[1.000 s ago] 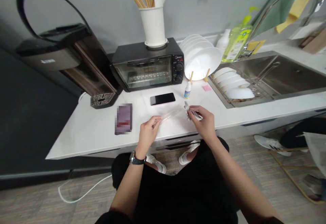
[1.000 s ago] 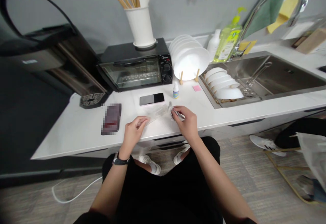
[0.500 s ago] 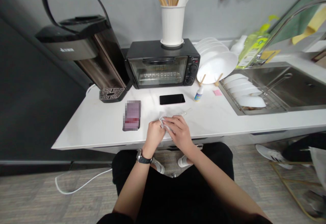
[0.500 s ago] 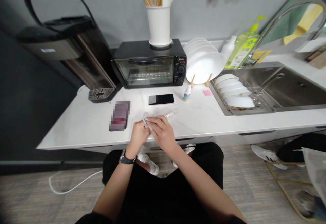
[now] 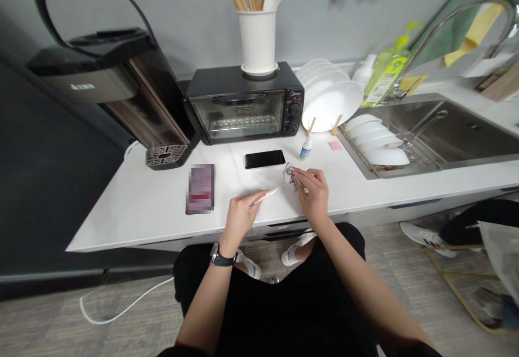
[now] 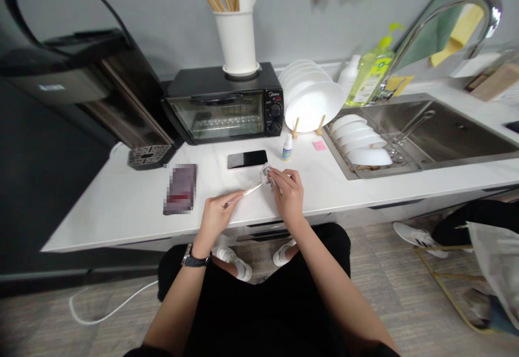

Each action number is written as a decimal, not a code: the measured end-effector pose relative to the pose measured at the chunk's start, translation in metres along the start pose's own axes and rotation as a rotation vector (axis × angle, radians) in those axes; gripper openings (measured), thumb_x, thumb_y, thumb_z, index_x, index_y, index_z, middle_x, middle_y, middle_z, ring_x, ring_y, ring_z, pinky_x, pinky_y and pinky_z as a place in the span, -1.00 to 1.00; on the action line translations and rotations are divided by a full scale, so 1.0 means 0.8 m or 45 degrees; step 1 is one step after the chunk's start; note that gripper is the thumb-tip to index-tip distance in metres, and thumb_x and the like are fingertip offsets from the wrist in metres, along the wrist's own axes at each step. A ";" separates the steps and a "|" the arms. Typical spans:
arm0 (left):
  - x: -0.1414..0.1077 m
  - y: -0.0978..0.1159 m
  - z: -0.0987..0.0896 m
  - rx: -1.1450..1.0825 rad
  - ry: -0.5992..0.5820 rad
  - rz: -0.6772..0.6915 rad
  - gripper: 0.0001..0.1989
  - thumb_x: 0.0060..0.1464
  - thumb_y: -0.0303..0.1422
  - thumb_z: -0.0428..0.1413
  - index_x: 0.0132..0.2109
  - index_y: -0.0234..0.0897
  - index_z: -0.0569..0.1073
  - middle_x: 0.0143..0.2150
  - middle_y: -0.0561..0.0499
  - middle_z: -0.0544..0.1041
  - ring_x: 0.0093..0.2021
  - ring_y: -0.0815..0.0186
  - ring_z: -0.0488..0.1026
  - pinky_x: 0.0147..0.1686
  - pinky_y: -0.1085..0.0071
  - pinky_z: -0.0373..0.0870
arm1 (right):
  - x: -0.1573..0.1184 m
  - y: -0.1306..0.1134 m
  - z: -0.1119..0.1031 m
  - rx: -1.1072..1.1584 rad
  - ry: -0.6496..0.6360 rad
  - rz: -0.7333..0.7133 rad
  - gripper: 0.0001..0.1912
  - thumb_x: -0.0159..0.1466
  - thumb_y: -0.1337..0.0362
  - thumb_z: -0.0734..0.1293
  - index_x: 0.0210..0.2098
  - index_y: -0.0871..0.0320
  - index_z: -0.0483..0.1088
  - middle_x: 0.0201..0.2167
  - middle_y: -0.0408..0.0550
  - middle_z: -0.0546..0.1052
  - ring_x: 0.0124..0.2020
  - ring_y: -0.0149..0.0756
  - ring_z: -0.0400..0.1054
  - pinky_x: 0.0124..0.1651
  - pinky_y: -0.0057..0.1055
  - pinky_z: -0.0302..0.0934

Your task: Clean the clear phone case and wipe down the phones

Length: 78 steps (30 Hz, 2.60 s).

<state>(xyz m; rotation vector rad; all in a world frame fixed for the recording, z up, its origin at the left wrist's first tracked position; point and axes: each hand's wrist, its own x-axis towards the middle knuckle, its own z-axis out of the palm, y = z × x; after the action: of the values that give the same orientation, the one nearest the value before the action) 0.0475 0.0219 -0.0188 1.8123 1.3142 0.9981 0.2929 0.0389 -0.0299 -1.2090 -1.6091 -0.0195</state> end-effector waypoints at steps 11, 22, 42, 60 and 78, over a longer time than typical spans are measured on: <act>0.006 -0.011 -0.004 0.291 0.020 0.094 -0.67 0.24 -0.33 0.13 -0.48 0.07 0.63 -0.42 -0.09 0.74 -0.31 -0.05 0.76 -0.18 0.07 0.73 | -0.050 -0.095 0.046 0.192 -0.314 -0.160 -0.58 0.57 0.33 0.38 0.29 -0.20 0.69 0.23 -0.15 0.76 0.10 0.05 0.61 0.18 0.08 0.57; 0.000 -0.016 0.002 0.080 0.032 0.157 -0.69 0.43 -0.31 0.19 0.11 0.03 0.82 0.10 0.06 0.82 0.00 -0.03 0.83 0.11 0.06 0.80 | -0.004 0.016 -0.020 -0.150 -0.031 -0.072 -0.73 0.56 0.25 0.40 0.10 -0.06 0.76 0.09 -0.04 0.82 0.05 0.07 0.57 -0.01 0.06 0.47; 0.002 -0.009 -0.004 0.239 0.002 0.077 -0.64 0.29 -0.28 0.15 -0.44 0.13 0.70 -0.36 -0.03 0.78 -0.33 -0.07 0.75 -0.15 -0.01 0.74 | -0.042 -0.068 0.026 0.149 -0.342 -0.258 -0.55 0.52 0.38 0.45 0.25 -0.26 0.69 0.21 -0.17 0.77 0.23 0.09 0.63 0.24 0.11 0.55; 0.001 -0.008 -0.001 0.220 0.032 0.103 -0.69 0.36 -0.24 0.16 -0.22 0.12 0.81 -0.24 -0.01 0.82 -0.27 -0.07 0.77 -0.11 -0.02 0.75 | -0.043 -0.068 0.033 0.047 -0.135 -0.125 -0.60 0.55 0.38 0.40 0.26 -0.14 0.69 0.21 -0.12 0.77 0.30 0.06 0.60 0.31 0.13 0.51; 0.001 -0.012 -0.001 0.080 0.077 0.243 -0.67 0.40 -0.34 0.22 0.10 0.16 0.82 0.05 0.06 0.82 -0.11 -0.06 0.82 -0.06 0.03 0.80 | -0.002 0.011 -0.005 -0.074 -0.019 -0.168 -0.67 0.56 0.37 0.40 0.20 -0.01 0.73 0.15 -0.01 0.80 0.32 0.07 0.60 0.31 0.13 0.57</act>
<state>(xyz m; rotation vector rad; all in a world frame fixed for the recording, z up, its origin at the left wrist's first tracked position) 0.0425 0.0250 -0.0264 1.9990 1.2382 1.1320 0.3016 0.0395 -0.0341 -1.1479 -1.7095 -0.1426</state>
